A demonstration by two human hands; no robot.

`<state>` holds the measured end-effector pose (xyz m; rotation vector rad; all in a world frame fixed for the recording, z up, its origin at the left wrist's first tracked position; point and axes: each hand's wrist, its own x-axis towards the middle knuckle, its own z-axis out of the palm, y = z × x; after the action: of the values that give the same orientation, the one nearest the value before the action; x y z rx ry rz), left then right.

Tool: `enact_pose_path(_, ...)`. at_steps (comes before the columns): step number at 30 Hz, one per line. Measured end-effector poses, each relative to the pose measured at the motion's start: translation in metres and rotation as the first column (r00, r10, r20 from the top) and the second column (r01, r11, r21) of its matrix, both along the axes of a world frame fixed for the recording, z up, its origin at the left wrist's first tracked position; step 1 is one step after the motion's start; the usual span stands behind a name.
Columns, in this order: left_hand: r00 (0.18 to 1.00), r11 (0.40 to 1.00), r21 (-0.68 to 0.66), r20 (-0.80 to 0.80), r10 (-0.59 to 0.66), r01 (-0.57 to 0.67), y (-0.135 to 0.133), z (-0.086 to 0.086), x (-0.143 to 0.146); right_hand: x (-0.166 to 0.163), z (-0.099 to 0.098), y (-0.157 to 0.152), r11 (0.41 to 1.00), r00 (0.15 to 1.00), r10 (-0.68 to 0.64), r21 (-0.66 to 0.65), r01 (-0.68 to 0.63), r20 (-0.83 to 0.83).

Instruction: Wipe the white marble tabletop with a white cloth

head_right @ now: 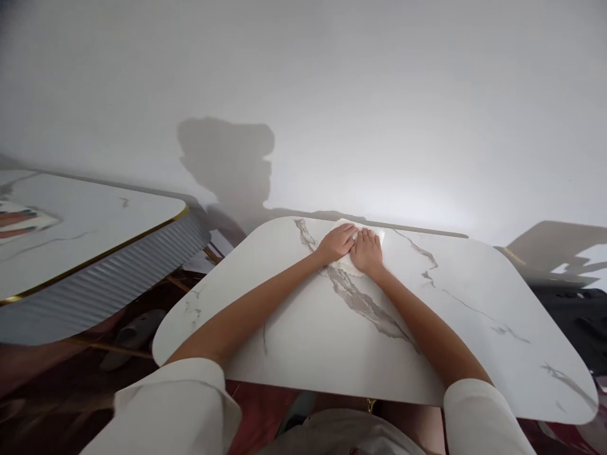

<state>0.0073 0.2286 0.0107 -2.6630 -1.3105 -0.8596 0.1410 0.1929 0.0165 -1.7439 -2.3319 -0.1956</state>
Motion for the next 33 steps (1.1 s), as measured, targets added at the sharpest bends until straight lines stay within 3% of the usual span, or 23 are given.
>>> enact_pose_path(5,0.997,0.997,-0.014,0.003,0.078,-0.078,-0.058,-0.003,-0.031,-0.026,-0.004,-0.046,0.996,0.996,0.087,0.0,-0.087,-0.014)
enact_pose_path(11,0.974,0.972,-0.052,-0.015,0.228,-0.228,-0.136,-0.015,-0.063,-0.052,-0.012,-0.107,0.959,0.954,0.284,0.048,-0.281,-0.1)
enact_pose_path(15,0.961,0.957,-0.096,-0.009,0.276,-0.275,-0.181,-0.019,-0.062,-0.047,-0.014,-0.146,0.944,0.936,0.33,0.051,-0.326,-0.119)
enact_pose_path(19,0.949,0.932,-0.197,0.013,0.314,-0.306,-0.21,-0.022,-0.041,-0.024,-0.015,-0.171,0.934,0.927,0.357,0.034,-0.355,-0.117)
enact_pose_path(26,0.949,0.924,-0.271,0.085,0.303,-0.271,-0.212,-0.022,0.005,0.026,-0.015,-0.175,0.934,0.93,0.356,0.005,-0.357,-0.091)
enact_pose_path(33,0.96,0.947,-0.217,0.097,0.263,-0.237,-0.149,-0.005,0.023,0.038,-0.005,-0.112,0.955,0.954,0.291,-0.032,-0.294,-0.076)
